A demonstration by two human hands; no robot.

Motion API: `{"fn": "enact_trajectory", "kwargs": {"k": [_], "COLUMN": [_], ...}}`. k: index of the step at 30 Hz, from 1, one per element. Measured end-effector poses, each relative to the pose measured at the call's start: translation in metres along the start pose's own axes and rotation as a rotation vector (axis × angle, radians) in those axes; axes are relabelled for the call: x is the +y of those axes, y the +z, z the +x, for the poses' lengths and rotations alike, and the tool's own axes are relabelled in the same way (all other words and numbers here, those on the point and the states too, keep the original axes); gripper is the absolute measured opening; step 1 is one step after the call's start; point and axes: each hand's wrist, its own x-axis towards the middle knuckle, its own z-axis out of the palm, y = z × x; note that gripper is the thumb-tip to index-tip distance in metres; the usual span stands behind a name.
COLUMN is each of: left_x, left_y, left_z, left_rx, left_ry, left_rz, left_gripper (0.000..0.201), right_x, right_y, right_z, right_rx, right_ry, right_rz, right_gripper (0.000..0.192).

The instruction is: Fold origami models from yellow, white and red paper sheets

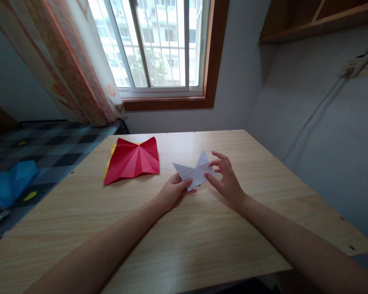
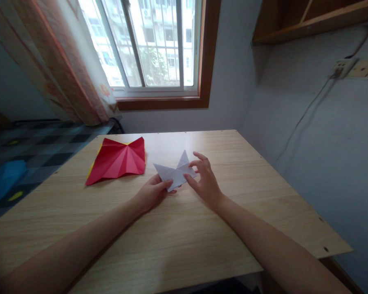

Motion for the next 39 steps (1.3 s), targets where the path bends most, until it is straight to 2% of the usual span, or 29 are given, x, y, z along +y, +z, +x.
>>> {"fn": "enact_trajectory", "kwargs": {"k": [3,5,8,13,17,19,25,39], "left_x": [0.000,0.000,0.001,0.003,0.006,0.007,0.009,0.011], "left_y": [0.000,0.000,0.000,0.000,0.001,0.001,0.000,0.002], "left_z": [-0.001,-0.001,-0.001,0.000,-0.001,-0.001,-0.001,0.000], "left_rx": [0.011,0.019,0.033,0.033,0.035,0.034,0.004,0.054], "left_ry": [-0.006,-0.007,-0.006,-0.019,-0.035,-0.037,-0.039,-0.067], "left_rz": [0.000,-0.001,-0.009,-0.046,-0.058,-0.059,-0.072,-0.089], "left_gripper": [0.040,0.040,0.038,0.036,0.033,0.033,0.030,0.028], "right_x": [0.011,0.016,0.018,0.013,0.007,0.004,0.002,0.007], "right_y": [0.006,0.009,0.010,0.006,0.002,0.000,-0.003,-0.006], "right_z": [-0.002,-0.004,-0.005,-0.003,-0.001,0.000,0.000,0.001], "right_rx": [0.034,-0.047,-0.161,-0.119,-0.112,-0.124,-0.151,-0.230], "right_ry": [0.129,0.181,0.170,0.090,-0.074,-0.134,-0.191,-0.292], "right_rz": [0.156,0.249,0.249,0.120,0.044,0.024,-0.009,-0.143], "right_gripper": [0.054,0.062,0.052,0.036,0.028,0.029,0.032,0.037]}}
